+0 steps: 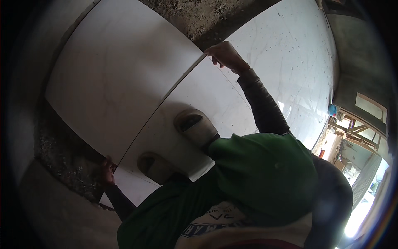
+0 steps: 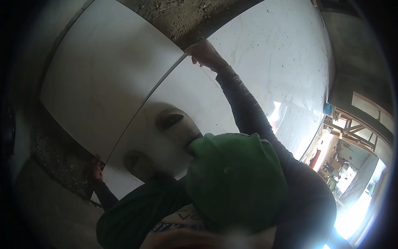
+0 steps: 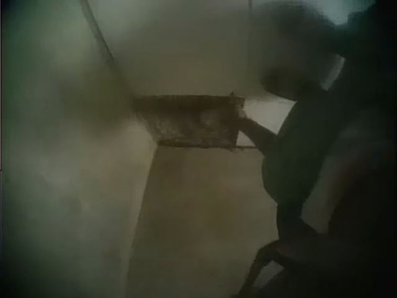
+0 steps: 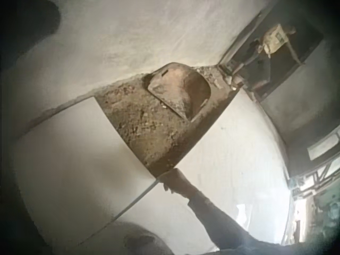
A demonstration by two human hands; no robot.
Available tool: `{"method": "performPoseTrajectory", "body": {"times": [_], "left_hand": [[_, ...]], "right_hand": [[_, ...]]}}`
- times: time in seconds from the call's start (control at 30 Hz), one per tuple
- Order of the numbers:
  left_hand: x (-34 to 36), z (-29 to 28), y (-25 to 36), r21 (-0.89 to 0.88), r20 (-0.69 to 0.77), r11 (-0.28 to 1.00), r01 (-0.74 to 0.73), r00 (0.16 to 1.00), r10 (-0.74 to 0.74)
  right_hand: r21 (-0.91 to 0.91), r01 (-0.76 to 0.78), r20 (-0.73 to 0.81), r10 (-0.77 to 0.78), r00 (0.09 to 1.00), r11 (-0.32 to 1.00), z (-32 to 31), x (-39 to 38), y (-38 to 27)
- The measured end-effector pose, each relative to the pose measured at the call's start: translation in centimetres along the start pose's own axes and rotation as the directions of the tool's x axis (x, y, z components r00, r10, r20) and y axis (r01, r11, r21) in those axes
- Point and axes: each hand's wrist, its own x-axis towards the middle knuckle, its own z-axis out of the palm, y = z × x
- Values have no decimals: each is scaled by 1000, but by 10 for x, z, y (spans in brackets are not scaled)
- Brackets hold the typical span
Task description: The person places a large white floor tile onto a prepared surface, aligning it with previously laid tiles by hand and pressing it into position.
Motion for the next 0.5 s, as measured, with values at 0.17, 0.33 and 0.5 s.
{"method": "performPoseTrajectory", "body": {"times": [0.17,0.33,0.5], "left_hand": [[-16,26,28,62,-30,998,25,999,-24],[-11,45,39,175,-42,983,51,998,-44],[-9,65,55,245,-58,967,61,997,-48]], "right_hand": [[35,45,-38,-44,998,998,-7,15,7],[155,274,-235,-234,943,949,-5,47,36],[-158,150,-244,-186,952,976,22,74,53]]}}
